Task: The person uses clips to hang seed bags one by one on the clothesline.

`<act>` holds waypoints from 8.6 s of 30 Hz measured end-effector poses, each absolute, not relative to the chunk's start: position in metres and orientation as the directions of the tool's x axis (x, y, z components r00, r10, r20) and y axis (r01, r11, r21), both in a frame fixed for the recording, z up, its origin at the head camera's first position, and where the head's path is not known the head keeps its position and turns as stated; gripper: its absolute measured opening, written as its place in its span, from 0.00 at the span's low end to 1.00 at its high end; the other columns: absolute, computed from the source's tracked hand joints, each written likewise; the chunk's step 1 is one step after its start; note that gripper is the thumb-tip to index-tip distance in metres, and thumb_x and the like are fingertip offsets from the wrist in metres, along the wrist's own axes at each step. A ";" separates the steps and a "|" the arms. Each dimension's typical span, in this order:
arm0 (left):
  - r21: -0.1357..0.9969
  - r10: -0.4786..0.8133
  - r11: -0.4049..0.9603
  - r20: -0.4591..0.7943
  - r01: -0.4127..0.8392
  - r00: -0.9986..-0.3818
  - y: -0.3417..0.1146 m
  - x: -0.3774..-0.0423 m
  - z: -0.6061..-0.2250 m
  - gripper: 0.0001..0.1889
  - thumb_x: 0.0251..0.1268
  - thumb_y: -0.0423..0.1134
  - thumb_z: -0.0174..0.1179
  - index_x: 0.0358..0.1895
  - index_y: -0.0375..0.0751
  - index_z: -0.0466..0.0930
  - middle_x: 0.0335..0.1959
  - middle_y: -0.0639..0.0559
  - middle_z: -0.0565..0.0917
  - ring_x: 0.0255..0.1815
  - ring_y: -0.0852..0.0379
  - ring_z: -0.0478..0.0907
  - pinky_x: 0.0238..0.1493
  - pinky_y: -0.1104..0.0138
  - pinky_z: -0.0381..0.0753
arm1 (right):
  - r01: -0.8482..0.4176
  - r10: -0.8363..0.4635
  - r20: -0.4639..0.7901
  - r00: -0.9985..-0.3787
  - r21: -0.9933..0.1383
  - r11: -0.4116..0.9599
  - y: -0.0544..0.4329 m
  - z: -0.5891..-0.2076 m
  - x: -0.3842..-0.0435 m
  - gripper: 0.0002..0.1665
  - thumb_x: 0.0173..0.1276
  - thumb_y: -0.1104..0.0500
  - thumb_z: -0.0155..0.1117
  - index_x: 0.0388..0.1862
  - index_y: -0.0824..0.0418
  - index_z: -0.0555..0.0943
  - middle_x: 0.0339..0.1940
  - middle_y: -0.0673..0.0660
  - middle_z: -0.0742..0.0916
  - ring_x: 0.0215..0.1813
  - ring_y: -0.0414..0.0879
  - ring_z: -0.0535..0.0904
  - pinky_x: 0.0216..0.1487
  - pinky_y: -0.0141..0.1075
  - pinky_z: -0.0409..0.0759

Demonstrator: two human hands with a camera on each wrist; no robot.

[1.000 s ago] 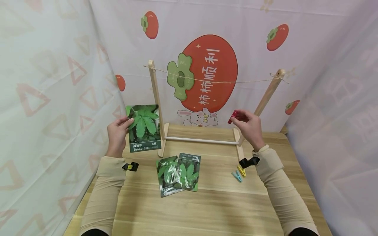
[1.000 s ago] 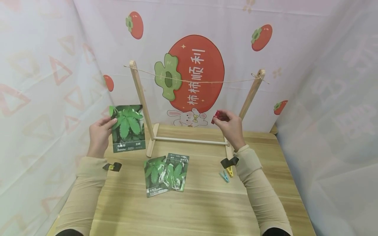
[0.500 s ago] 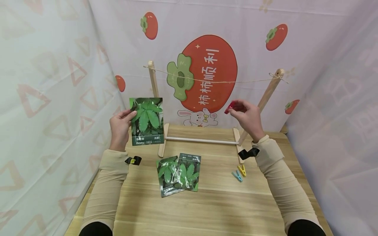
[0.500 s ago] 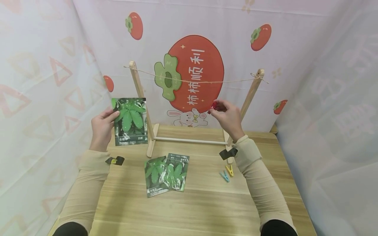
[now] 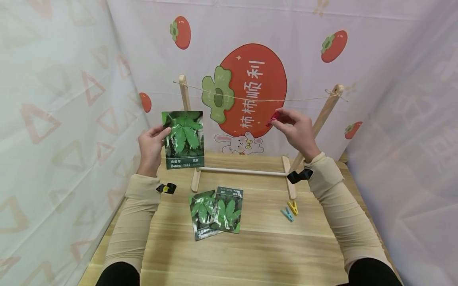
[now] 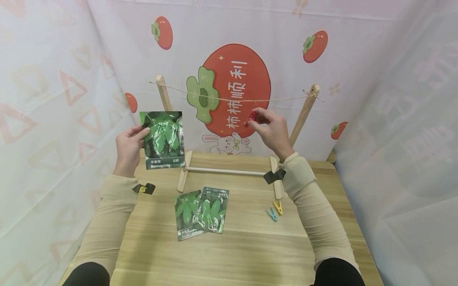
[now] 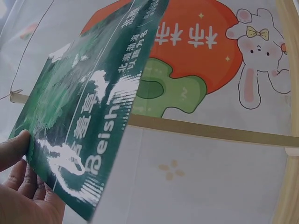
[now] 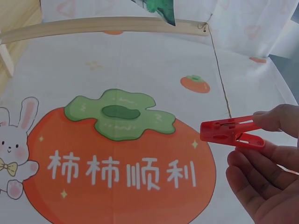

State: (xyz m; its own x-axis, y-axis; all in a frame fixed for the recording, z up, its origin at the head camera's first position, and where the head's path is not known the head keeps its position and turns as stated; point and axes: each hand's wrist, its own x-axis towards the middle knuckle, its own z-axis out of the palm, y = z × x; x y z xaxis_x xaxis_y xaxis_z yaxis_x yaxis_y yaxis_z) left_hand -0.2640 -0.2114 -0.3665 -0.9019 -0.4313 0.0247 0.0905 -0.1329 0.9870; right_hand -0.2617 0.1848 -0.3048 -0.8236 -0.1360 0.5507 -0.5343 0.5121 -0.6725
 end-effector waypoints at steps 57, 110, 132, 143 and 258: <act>0.969 -0.291 -0.197 0.088 0.150 -0.953 -0.144 -0.298 -0.344 0.05 0.59 0.35 0.69 0.37 0.44 0.84 0.30 0.61 0.84 0.32 0.67 0.78 0.33 0.75 0.75 | -0.603 -0.306 0.530 -0.791 -0.590 0.537 0.056 -0.230 -0.318 0.09 0.72 0.63 0.59 0.44 0.63 0.85 0.39 0.59 0.85 0.39 0.45 0.76 0.40 0.28 0.72; 0.984 -0.243 -0.067 0.147 0.167 -0.959 -0.149 -0.288 -0.348 0.18 0.74 0.41 0.53 0.60 0.36 0.79 0.58 0.41 0.81 0.54 0.56 0.79 0.63 0.59 0.76 | -0.545 -0.338 0.429 -0.838 -0.696 0.467 0.044 -0.266 -0.315 0.28 0.72 0.54 0.61 0.69 0.61 0.72 0.58 0.58 0.82 0.61 0.47 0.78 0.64 0.35 0.76; 0.964 -0.134 0.005 0.266 0.268 -0.955 -0.160 -0.255 -0.352 0.24 0.76 0.46 0.50 0.69 0.37 0.69 0.69 0.42 0.72 0.71 0.51 0.68 0.67 0.50 0.72 | -0.613 -0.362 0.497 -0.789 -0.678 0.405 0.067 -0.296 -0.286 0.32 0.71 0.51 0.62 0.71 0.59 0.69 0.68 0.58 0.76 0.70 0.47 0.70 0.72 0.44 0.68; 0.964 -0.037 0.048 0.264 0.262 -0.964 -0.162 -0.241 -0.365 0.27 0.76 0.45 0.50 0.71 0.36 0.64 0.71 0.40 0.69 0.72 0.45 0.66 0.70 0.51 0.67 | -0.618 -0.354 0.507 -0.786 -0.663 0.423 0.085 -0.319 -0.272 0.33 0.71 0.52 0.61 0.71 0.62 0.68 0.68 0.62 0.76 0.71 0.52 0.70 0.71 0.50 0.69; 0.911 -0.049 0.383 -0.142 -0.149 -0.989 -0.183 -0.192 -0.570 0.37 0.70 0.58 0.55 0.73 0.38 0.60 0.74 0.35 0.61 0.75 0.34 0.56 0.71 0.40 0.60 | 0.113 0.146 -0.023 -0.989 -0.756 0.645 0.288 -0.571 -0.174 0.41 0.76 0.40 0.49 0.72 0.71 0.63 0.64 0.74 0.73 0.64 0.67 0.70 0.65 0.58 0.70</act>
